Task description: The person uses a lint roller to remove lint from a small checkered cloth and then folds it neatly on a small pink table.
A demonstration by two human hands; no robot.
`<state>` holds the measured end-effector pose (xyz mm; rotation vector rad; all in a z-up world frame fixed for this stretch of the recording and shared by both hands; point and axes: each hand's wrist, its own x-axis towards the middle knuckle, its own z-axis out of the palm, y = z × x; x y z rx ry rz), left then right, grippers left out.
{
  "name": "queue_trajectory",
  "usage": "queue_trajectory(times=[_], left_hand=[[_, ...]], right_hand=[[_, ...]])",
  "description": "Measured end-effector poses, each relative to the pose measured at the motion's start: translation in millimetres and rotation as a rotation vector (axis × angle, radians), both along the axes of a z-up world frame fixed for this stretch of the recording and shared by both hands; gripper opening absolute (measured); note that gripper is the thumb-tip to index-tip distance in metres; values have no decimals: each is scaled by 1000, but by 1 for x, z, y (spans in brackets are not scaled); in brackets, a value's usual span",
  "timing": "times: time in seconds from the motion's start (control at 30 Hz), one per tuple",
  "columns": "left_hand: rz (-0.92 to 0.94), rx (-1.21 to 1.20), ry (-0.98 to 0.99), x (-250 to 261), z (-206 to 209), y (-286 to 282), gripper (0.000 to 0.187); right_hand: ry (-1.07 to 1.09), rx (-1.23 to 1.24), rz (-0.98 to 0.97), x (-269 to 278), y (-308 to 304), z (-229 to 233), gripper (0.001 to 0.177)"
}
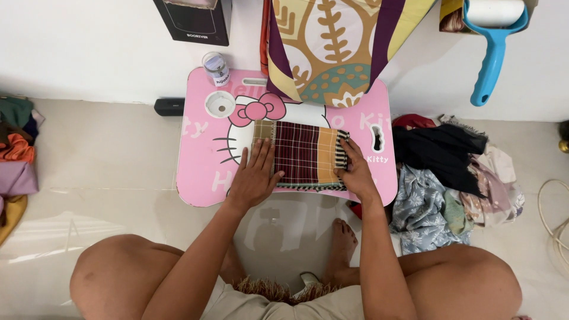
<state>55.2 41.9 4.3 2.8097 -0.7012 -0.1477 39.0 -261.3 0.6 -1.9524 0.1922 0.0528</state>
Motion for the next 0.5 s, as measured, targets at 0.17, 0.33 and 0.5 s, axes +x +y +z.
queue_trajectory(times=[0.17, 0.33, 0.5], left_hand=[[-9, 97, 14, 2, -19, -3, 79], [-5, 102, 44, 5, -9, -7, 79], [-12, 59, 76, 6, 0, -9, 79]], right_hand=[[27, -11, -9, -5, -2, 12, 86], [41, -21, -18, -7, 2, 29, 87], [38, -27, -46, -8, -4, 22, 86]])
